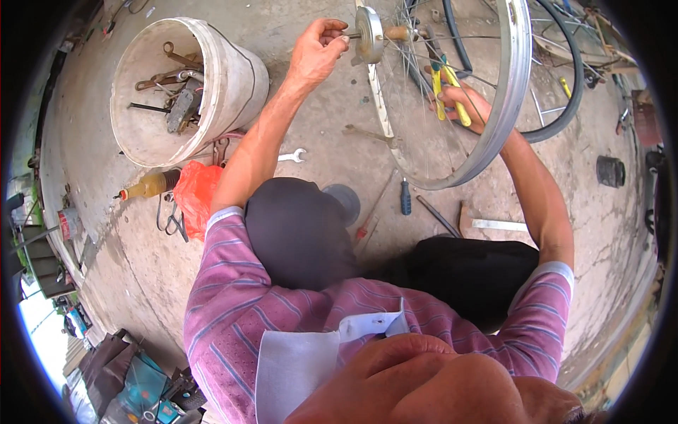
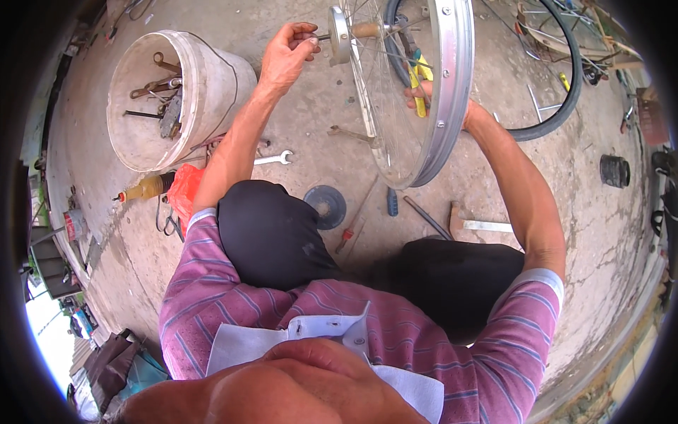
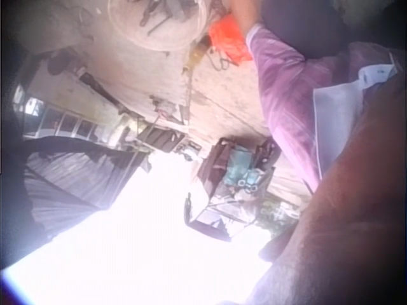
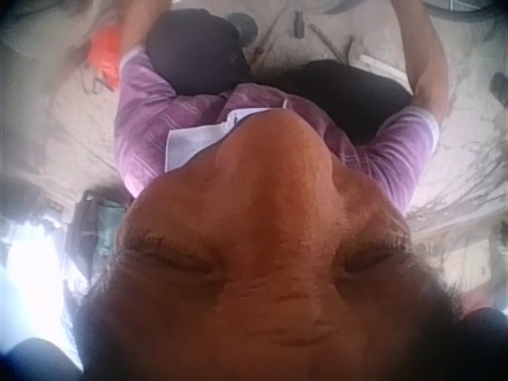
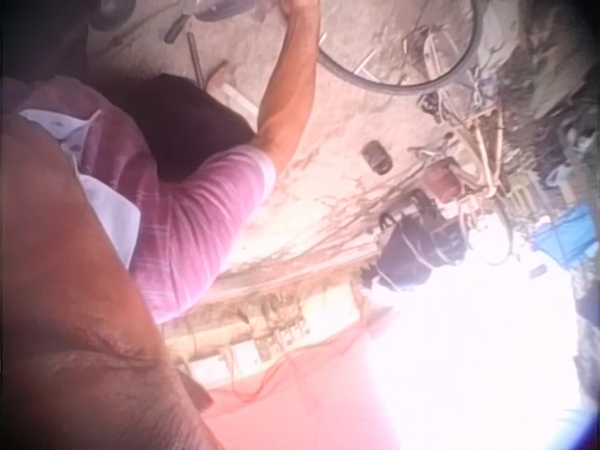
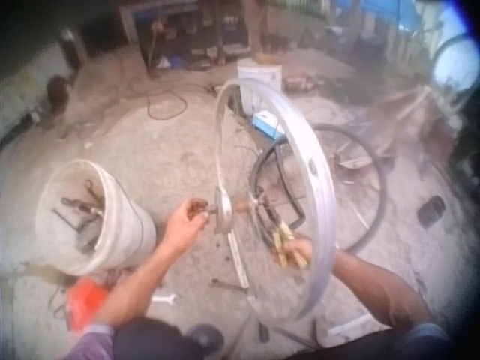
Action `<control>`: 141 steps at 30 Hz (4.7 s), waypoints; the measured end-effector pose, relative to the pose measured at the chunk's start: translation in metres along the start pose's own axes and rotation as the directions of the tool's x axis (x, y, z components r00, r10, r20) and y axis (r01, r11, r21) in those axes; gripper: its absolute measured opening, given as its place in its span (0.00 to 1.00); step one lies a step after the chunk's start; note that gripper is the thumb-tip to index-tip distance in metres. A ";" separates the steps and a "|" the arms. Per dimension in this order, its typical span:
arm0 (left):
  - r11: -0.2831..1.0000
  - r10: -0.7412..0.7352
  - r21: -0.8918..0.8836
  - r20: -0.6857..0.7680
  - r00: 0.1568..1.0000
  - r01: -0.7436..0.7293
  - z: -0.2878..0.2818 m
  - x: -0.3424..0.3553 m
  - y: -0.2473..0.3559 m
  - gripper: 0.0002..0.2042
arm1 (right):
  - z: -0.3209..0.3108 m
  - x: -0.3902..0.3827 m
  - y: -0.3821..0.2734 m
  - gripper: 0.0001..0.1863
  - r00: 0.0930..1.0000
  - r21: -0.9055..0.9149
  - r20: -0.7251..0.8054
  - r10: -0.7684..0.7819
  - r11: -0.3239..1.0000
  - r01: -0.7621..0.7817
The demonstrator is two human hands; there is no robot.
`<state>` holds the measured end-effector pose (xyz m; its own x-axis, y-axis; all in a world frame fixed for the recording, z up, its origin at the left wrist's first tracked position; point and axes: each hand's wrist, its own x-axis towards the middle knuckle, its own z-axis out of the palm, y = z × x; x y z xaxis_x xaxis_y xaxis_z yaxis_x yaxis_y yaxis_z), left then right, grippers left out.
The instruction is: The person repairs a bicycle wheel while sitting on the ground, using a bottle of liquid, pliers, a hammer, and various metal tools to manipulate the hub and spokes.
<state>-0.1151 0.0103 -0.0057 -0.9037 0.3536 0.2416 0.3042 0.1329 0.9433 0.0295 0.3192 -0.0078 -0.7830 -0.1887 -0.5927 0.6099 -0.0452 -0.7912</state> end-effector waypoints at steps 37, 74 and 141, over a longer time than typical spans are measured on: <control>0.818 -0.474 -0.289 0.152 0.867 0.498 -0.009 0.009 -0.001 0.16 | -0.006 -0.001 0.004 0.39 0.999 0.078 0.042 -0.013 0.997 0.009; 1.000 -0.022 0.017 0.359 0.933 0.017 0.014 0.032 0.026 0.55 | -0.004 -0.003 -0.001 0.39 0.999 -0.031 -0.027 -0.019 0.999 0.018; 0.845 0.134 0.436 0.388 0.912 -0.310 -0.007 -0.008 0.025 0.42 | -0.078 0.023 0.048 0.45 0.997 0.047 0.069 -0.041 0.998 0.038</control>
<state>-0.1026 0.0044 0.0173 -0.6665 0.6991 0.2589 0.6686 0.4068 0.6225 0.0312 0.3892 -0.0707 -0.7972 -0.2536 -0.5478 0.5846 -0.0979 -0.8054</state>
